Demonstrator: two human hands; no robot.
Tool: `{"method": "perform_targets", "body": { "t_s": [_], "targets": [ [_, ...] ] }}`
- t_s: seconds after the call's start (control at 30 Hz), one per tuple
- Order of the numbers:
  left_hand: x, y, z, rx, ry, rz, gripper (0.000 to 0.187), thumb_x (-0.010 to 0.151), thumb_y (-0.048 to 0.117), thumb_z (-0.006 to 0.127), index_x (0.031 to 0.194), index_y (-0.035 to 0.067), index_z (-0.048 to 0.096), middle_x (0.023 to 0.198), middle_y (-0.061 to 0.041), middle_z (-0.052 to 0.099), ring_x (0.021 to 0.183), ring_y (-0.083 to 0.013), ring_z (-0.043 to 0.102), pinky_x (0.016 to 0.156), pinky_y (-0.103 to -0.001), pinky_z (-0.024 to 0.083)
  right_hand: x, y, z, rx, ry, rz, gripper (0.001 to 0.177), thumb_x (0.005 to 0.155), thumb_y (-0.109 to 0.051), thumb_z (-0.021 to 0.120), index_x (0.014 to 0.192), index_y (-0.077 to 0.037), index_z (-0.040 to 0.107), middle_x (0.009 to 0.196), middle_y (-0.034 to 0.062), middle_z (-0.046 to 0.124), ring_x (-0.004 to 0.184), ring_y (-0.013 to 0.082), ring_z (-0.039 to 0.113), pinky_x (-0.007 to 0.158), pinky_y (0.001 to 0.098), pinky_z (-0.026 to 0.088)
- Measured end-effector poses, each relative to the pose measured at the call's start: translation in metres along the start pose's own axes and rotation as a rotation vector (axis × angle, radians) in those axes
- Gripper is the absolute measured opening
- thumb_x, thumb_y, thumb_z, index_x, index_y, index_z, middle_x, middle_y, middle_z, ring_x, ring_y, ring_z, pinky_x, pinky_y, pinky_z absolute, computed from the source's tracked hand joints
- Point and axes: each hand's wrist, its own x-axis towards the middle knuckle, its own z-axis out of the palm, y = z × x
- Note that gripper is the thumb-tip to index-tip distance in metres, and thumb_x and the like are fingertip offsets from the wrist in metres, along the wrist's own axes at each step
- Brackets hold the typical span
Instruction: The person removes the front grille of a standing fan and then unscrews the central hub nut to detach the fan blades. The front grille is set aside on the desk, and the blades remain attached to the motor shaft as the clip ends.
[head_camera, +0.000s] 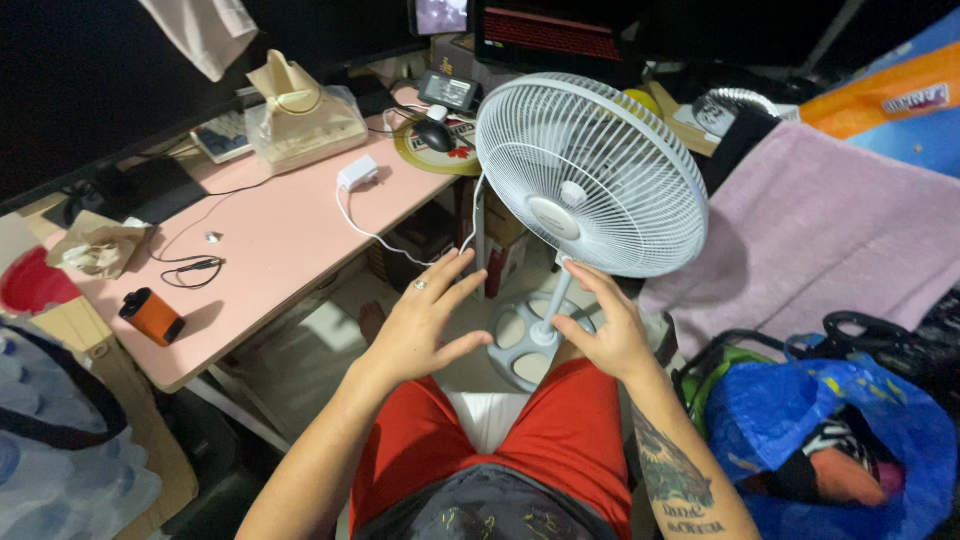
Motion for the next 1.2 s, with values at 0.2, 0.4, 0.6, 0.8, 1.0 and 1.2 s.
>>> {"method": "perform_targets", "body": {
  "t_s": [0.2, 0.4, 0.6, 0.8, 1.0, 1.2],
  "targets": [
    [-0.002, 0.005, -0.002, -0.033, -0.016, -0.009, 0.077, 0.085, 0.046, 0.080, 0.145, 0.005, 0.054, 0.157, -0.021, 0.045, 0.148, -0.0417, 0.041, 0.118, -0.050, 0.038, 0.000, -0.002, -0.002, 0.076, -0.011, -0.050, 0.074, 0.079, -0.019, 0.085, 0.145, -0.006, 0.055, 0.147, 0.0147, 0.060, 0.131, 0.0264, 0.062, 0.107, 0.0375, 0.052],
    [0.002, 0.010, -0.004, -0.086, -0.088, 0.014, 0.091, 0.078, 0.055, 0.081, 0.149, 0.006, 0.050, 0.157, -0.019, 0.046, 0.149, -0.0402, 0.039, 0.119, -0.051, 0.034, -0.002, -0.009, -0.014, 0.107, -0.033, -0.069, 0.075, 0.078, -0.016, 0.086, 0.145, -0.006, 0.054, 0.147, 0.0135, 0.060, 0.134, 0.0273, 0.059, 0.108, 0.0386, 0.050],
    [0.005, 0.008, -0.006, -0.140, -0.093, 0.047, 0.099, 0.076, 0.061, 0.080, 0.151, 0.005, 0.048, 0.158, -0.019, 0.046, 0.151, -0.0399, 0.039, 0.121, -0.051, 0.033, -0.003, -0.007, -0.023, 0.142, -0.020, -0.072, 0.076, 0.078, -0.016, 0.086, 0.145, -0.005, 0.053, 0.147, 0.0121, 0.061, 0.135, 0.0250, 0.060, 0.108, 0.0380, 0.050],
    [0.005, 0.005, -0.008, -0.133, -0.105, 0.051, 0.099, 0.077, 0.062, 0.079, 0.152, 0.005, 0.047, 0.159, -0.019, 0.045, 0.152, -0.0401, 0.038, 0.121, -0.052, 0.033, -0.002, -0.008, -0.025, 0.153, -0.027, -0.063, 0.077, 0.077, -0.017, 0.086, 0.146, -0.004, 0.053, 0.145, 0.0124, 0.062, 0.134, 0.0252, 0.060, 0.109, 0.0382, 0.050],
    [0.003, 0.007, -0.008, -0.119, -0.101, 0.049, 0.099, 0.078, 0.063, 0.078, 0.152, 0.006, 0.047, 0.160, -0.019, 0.044, 0.152, -0.0402, 0.037, 0.122, -0.052, 0.033, 0.001, -0.013, -0.028, 0.130, -0.027, -0.081, 0.077, 0.077, -0.017, 0.086, 0.145, -0.004, 0.053, 0.145, 0.0122, 0.062, 0.133, 0.0246, 0.062, 0.108, 0.0381, 0.050],
    [0.001, 0.006, -0.008, -0.112, -0.098, 0.035, 0.098, 0.078, 0.063, 0.078, 0.152, 0.007, 0.047, 0.159, -0.019, 0.044, 0.151, -0.0403, 0.038, 0.121, -0.051, 0.033, 0.001, -0.015, -0.031, 0.089, -0.013, -0.064, 0.074, 0.077, -0.018, 0.086, 0.144, -0.005, 0.055, 0.142, 0.0112, 0.065, 0.128, 0.0234, 0.064, 0.106, 0.0377, 0.052]
  ]
}}
